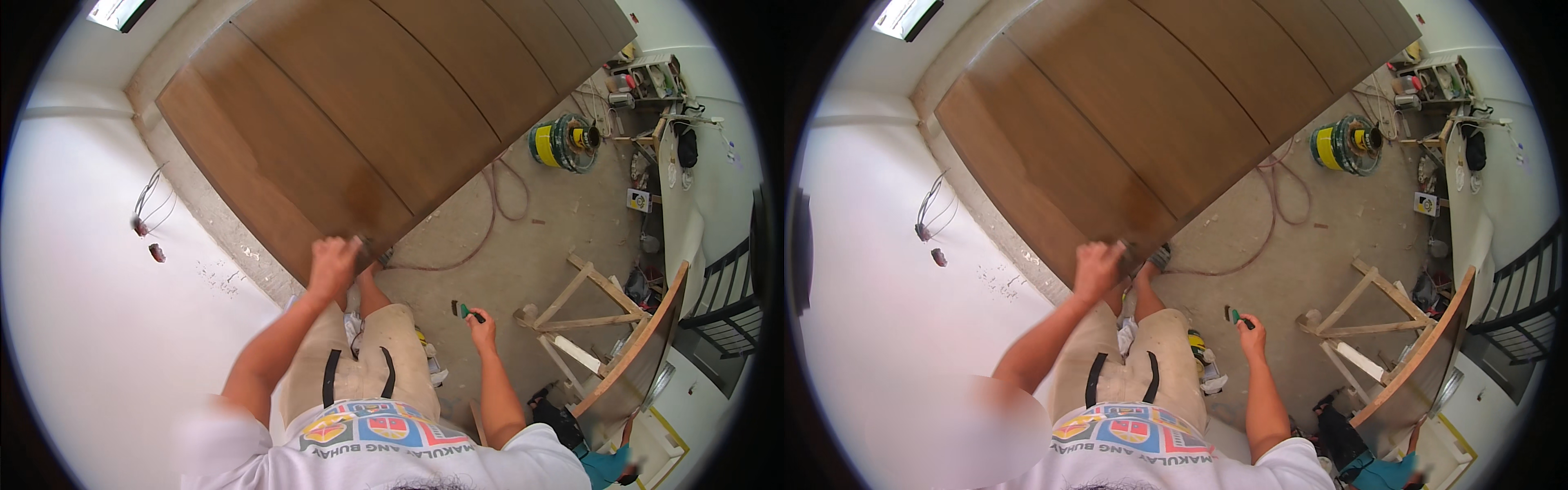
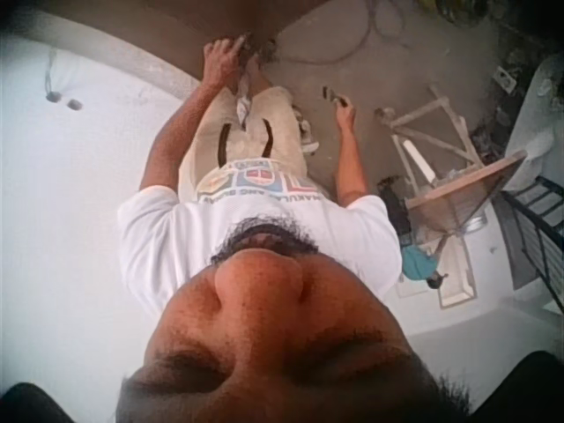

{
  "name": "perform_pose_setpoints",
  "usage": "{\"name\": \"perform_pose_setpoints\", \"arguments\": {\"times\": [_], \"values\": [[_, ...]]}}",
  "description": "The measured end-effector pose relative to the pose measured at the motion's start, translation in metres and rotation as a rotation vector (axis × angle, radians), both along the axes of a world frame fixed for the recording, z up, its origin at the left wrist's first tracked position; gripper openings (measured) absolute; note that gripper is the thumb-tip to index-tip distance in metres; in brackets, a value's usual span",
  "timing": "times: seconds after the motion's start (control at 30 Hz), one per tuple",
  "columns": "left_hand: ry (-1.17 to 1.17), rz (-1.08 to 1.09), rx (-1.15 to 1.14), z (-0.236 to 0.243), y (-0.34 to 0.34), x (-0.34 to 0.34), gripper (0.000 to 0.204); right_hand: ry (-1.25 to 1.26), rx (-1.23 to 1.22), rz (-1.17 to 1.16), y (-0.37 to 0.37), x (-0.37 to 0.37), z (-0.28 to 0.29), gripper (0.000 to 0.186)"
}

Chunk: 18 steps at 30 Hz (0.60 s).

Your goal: The person applies a brown finish to a large vertical wooden panel using a paintbrush and a cloth. They repeatedly dip the brush into a paint can on the floor, apply the finish in vertical strokes, and wipe the surface with a cloth to blend or remove excess. The work continues across multiple sections of the panel.

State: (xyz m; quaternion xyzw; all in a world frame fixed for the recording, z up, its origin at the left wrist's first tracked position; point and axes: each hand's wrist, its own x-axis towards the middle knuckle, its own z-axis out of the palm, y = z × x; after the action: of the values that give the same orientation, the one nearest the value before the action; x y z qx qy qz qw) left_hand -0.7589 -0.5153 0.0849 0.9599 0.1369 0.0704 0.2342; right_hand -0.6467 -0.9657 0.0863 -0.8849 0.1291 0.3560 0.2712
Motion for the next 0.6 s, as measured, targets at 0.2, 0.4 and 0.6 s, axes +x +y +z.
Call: {"name": "perform_pose_setpoints", "arguments": {"times": [0.2,0.4,0.6], "values": [[0.108,-0.339,-0.538,0.044,-0.07,-0.033,0.039,-0.063,0.04,0.023,-0.015,-0.007,0.02,0.018],[0.192,0.124,-0.801,0.039,0.011,-0.035,0.028,-0.131,-0.141,-0.111,-0.068,0.023,0.092,0.019],[0.541,0.313,-0.83,0.095,0.123,-0.056,0.032,-0.032,-0.229,-0.023,-0.139,0.018,0.093,0.024]]}}
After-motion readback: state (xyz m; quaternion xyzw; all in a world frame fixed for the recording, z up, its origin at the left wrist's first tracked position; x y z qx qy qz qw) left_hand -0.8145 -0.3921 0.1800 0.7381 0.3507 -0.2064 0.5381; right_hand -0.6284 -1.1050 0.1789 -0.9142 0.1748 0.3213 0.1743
